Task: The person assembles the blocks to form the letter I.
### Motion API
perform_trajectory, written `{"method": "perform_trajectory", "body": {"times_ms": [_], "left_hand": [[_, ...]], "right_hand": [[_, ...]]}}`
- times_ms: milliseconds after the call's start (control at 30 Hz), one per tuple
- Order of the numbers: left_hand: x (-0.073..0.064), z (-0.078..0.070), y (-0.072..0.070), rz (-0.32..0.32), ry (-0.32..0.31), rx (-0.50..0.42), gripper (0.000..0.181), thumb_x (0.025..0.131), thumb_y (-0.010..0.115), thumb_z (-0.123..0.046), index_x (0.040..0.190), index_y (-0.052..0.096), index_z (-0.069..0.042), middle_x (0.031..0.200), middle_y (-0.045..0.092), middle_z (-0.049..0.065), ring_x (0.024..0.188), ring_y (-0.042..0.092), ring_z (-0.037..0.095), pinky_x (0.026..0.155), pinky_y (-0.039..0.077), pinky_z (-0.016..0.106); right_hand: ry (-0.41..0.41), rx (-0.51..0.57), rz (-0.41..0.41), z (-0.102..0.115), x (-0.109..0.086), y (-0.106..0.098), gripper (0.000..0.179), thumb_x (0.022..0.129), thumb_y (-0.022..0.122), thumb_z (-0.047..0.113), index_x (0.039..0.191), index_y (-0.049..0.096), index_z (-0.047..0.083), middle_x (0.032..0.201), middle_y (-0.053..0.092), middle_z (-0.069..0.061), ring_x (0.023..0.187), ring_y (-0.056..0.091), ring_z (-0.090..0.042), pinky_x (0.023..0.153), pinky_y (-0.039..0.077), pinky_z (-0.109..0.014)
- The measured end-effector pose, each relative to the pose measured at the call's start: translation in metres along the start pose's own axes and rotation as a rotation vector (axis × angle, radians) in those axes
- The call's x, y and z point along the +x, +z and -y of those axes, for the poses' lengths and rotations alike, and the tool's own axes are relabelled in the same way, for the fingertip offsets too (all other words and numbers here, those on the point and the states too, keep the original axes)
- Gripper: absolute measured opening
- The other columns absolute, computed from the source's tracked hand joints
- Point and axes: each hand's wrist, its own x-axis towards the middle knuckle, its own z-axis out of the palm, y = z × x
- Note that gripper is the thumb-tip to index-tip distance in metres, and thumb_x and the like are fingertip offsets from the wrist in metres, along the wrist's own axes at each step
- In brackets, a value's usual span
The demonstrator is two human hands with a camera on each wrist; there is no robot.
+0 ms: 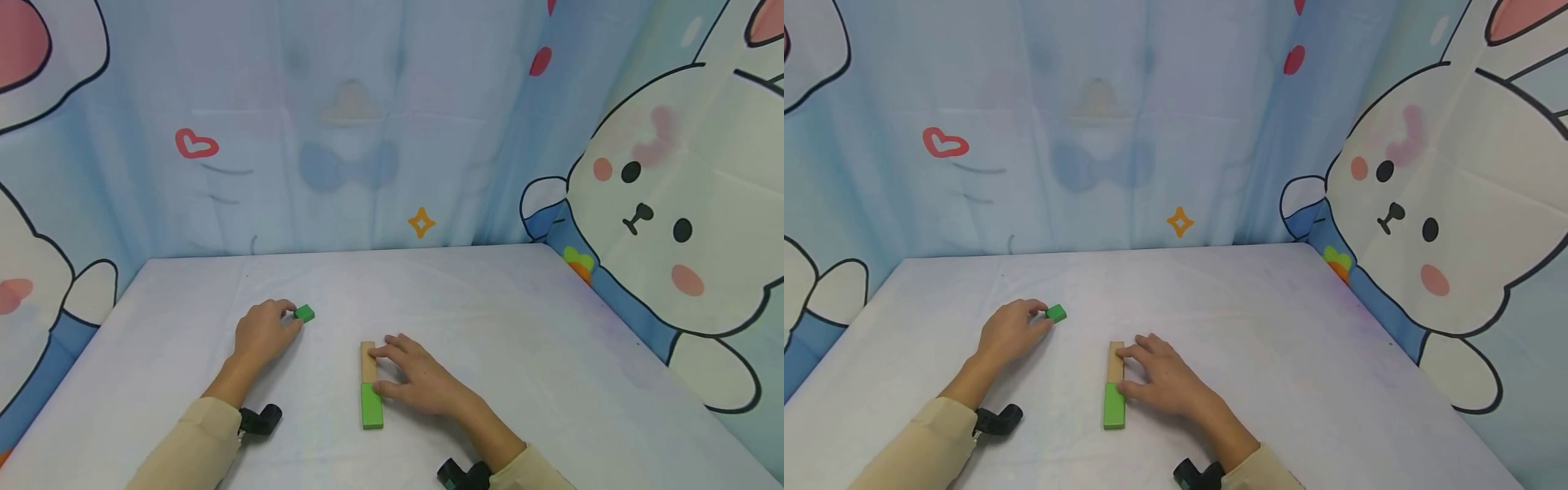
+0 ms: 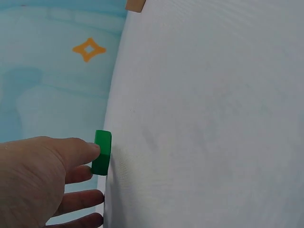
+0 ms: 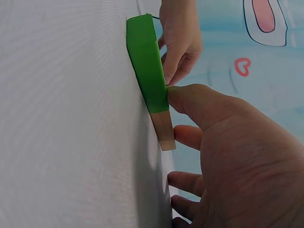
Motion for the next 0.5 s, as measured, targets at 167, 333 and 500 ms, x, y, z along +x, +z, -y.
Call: {"method": "perform_trajectory", "body": {"times_ms": [167, 333, 500], "left_hand": [[0.0015, -0.0014, 0.0005, -0.007, 0.002, 0.018, 0.034, 0.092, 0.071, -0.022, 0.120, 0.075, -0.003, 0.115, 0.074, 0.020, 0.095, 0.071, 0.036, 0.073, 0.057, 0.050], [0.0026, -0.0012, 0.0021, -0.023, 0.015, 0.037, 0.034, 0.092, 0.071, -0.022, 0.118, 0.075, -0.001, 0.114, 0.074, 0.022, 0.091, 0.071, 0.035, 0.068, 0.057, 0.048], [0.0028, -0.0010, 0.0039, -0.033, 0.025, 0.050, 0.035, 0.090, 0.072, -0.021, 0.116, 0.076, 0.001, 0.115, 0.073, 0.023, 0.092, 0.072, 0.036, 0.067, 0.058, 0.049]], "right_hand": [[-0.002, 0.002, 0.004, -0.0003, 0.0002, -0.0002, 0.053, 0.096, 0.069, 0.043, 0.145, 0.059, 0.025, 0.162, 0.041, -0.012, 0.157, 0.025, -0.040, 0.121, 0.027, -0.066], [-0.002, 0.005, 0.004, 0.0001, -0.0001, -0.0007, 0.053, 0.096, 0.069, 0.043, 0.145, 0.059, 0.025, 0.162, 0.041, -0.012, 0.157, 0.025, -0.040, 0.121, 0.027, -0.066], [0.002, 0.001, 0.003, 0.0006, -0.0004, -0.0005, 0.053, 0.096, 0.069, 0.043, 0.145, 0.059, 0.025, 0.162, 0.041, -0.011, 0.157, 0.025, -0.039, 0.122, 0.027, -0.065]]}}
